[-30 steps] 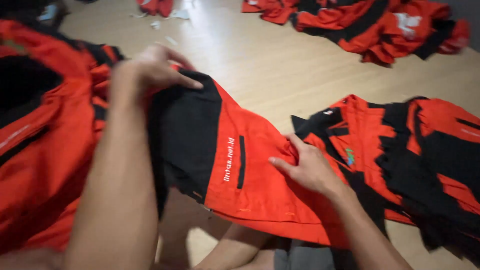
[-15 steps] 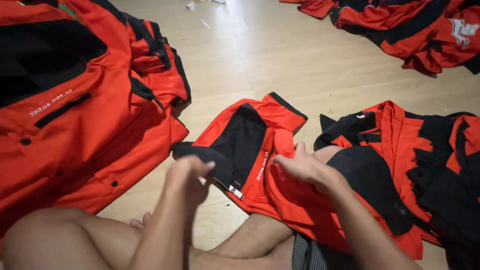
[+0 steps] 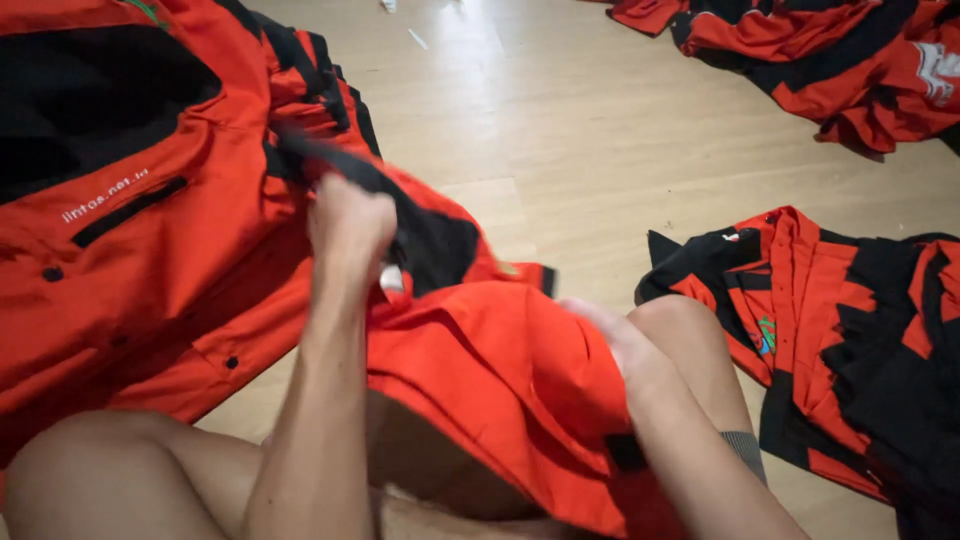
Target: The person buttons a red and black uniform shirt and then folds it while sitting on the floor.
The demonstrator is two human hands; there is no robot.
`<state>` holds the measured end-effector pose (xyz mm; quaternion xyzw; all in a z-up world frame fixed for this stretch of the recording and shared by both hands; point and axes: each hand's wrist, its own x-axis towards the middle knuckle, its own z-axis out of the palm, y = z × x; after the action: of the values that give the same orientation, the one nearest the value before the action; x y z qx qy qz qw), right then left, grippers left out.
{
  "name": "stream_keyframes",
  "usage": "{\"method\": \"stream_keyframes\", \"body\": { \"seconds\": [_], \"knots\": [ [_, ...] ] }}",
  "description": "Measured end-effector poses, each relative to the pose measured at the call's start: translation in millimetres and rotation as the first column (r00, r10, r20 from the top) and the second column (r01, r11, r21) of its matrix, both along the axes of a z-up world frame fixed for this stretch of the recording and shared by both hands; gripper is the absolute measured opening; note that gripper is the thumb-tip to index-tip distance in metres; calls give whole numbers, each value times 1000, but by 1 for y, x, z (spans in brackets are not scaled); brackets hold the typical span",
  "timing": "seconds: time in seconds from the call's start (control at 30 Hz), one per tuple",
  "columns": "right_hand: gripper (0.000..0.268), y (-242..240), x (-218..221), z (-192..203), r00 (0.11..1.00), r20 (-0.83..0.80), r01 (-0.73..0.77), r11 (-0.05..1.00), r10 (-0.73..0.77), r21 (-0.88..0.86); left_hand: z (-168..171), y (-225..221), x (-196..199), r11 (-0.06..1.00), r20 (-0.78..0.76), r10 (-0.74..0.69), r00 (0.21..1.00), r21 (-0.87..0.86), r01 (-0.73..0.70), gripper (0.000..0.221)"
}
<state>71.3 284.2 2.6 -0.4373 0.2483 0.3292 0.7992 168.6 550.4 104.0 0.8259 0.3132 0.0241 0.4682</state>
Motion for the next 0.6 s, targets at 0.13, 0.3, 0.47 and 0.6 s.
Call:
{"method": "stream_keyframes", "body": {
  "seconds": [0.13, 0.3, 0.47, 0.6],
  "knots": [
    [75, 17, -3, 17, 973, 138, -142, 947, 187, -288, 41, -8, 15, 822, -28, -348, 937, 471, 319, 51],
    [76, 46, 8, 39, 903, 393, 133, 760, 172, -636, 31, -57, -67, 635, -205, -701, 683, 258, 728, 64],
    [105, 48, 20, 13, 938, 342, 190, 907, -55, -376, 46, -33, -116, 214, 220, -877, 428, -620, 755, 60],
    [89, 35, 20, 8, 905, 424, 202, 838, 38, -507, -28, -11, -58, 661, 564, -421, 710, -346, 666, 27]
  ]
}}
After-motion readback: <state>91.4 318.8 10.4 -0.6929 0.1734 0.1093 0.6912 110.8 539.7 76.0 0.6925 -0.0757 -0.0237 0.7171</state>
